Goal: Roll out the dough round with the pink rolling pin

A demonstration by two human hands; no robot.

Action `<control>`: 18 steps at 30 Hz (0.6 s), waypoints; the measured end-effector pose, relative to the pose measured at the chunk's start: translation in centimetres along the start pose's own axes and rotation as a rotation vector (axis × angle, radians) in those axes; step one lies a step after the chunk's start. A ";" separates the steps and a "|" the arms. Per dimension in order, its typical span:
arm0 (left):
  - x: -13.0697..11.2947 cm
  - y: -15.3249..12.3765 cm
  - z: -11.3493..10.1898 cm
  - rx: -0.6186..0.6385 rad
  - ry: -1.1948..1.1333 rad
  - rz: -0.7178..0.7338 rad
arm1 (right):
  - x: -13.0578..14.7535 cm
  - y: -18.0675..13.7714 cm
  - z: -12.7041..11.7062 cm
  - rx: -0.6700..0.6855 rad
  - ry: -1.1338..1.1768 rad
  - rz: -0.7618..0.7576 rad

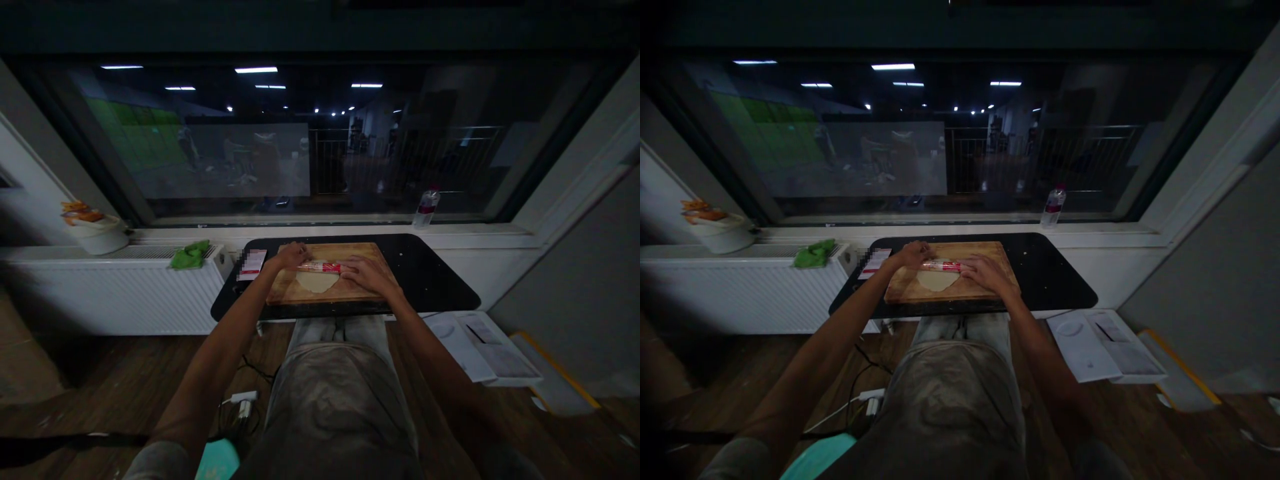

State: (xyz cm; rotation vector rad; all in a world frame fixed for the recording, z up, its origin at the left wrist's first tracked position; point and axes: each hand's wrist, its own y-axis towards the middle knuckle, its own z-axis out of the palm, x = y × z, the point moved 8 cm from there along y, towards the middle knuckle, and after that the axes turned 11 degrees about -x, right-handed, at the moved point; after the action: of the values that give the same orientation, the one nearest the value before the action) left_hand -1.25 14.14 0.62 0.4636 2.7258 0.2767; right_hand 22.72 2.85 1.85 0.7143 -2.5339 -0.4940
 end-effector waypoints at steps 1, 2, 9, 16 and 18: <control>0.0 -0.3 0.1 -0.003 0.033 -0.008 | -0.2 0.4 0.4 0.009 0.014 0.000; 0.0 -0.5 0.2 -0.005 0.067 -0.016 | -0.4 0.8 0.8 0.015 0.022 0.003; 0.4 -2.0 0.8 0.015 0.201 -0.103 | -1.5 4.4 1.2 0.015 -0.148 0.084; 0.4 -1.7 1.1 0.070 0.269 -0.119 | -2.7 6.3 3.4 0.251 -0.380 0.125; 0.4 -1.4 1.2 0.082 0.281 -0.119 | -3.0 5.9 3.6 0.260 -0.374 0.165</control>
State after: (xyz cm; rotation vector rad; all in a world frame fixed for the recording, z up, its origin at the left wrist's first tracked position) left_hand -1.58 13.13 -0.94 0.3016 3.0348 0.2128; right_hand 20.80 10.00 0.55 0.5327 -3.0169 -0.2627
